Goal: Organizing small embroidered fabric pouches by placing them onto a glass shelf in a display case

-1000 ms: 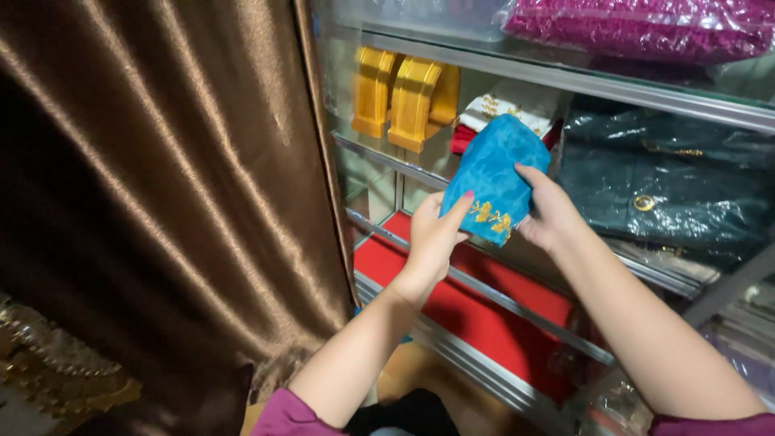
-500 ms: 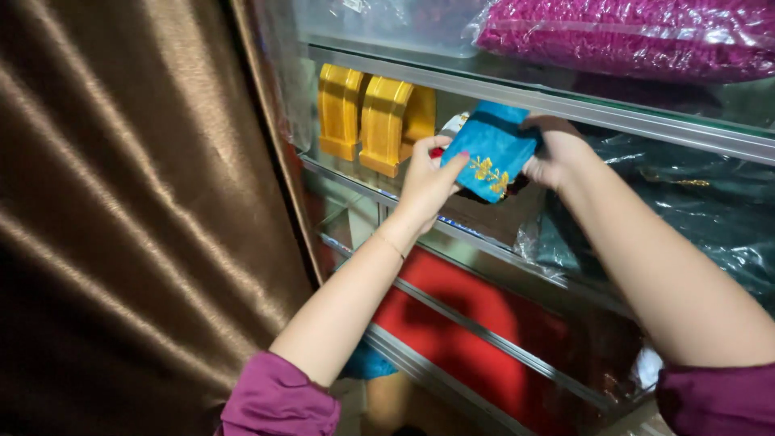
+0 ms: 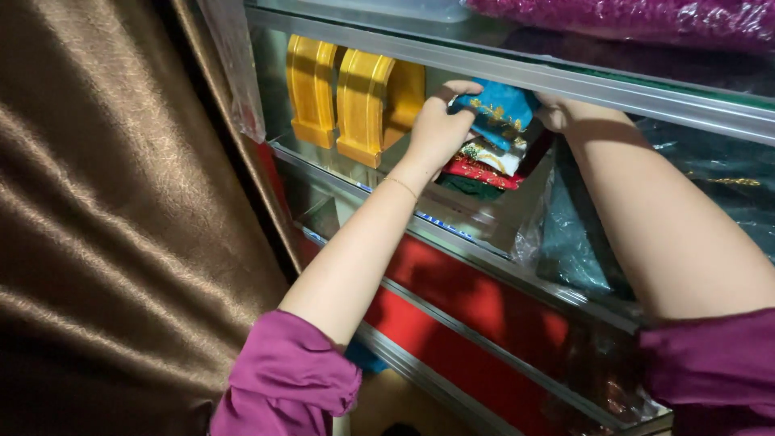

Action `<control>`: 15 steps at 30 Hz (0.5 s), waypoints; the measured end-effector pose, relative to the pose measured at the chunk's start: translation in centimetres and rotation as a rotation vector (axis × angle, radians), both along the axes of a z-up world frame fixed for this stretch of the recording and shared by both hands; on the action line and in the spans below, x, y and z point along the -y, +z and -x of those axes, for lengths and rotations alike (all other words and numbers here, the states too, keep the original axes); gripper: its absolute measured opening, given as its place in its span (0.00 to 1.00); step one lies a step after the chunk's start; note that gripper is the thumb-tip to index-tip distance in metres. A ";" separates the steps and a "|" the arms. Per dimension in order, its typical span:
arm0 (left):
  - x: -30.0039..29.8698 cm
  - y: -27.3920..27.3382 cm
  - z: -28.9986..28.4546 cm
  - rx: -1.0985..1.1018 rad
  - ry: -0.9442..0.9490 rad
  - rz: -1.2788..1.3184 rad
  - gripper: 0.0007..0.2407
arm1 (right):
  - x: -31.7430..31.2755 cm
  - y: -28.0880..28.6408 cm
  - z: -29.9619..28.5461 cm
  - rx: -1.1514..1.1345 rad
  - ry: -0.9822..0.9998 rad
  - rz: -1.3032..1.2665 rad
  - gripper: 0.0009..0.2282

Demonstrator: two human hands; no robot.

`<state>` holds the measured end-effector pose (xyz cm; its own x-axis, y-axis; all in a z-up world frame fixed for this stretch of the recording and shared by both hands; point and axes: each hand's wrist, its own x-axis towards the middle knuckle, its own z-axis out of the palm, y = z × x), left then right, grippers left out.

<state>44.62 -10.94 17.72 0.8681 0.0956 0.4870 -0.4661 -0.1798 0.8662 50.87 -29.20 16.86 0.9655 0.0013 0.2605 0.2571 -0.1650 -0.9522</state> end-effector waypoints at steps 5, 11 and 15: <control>-0.5 -3.5 -3.3 0.203 0.227 -0.248 0.12 | 0.3 -0.7 0.1 0.135 -0.092 0.280 0.10; -0.9 -4.7 -4.1 0.210 0.342 -0.298 0.12 | -0.2 -0.6 -0.8 0.316 -0.194 0.628 0.11; -1.0 -4.8 -4.0 0.203 0.328 -0.326 0.13 | -0.7 -0.2 -2.0 0.453 -0.263 0.849 0.12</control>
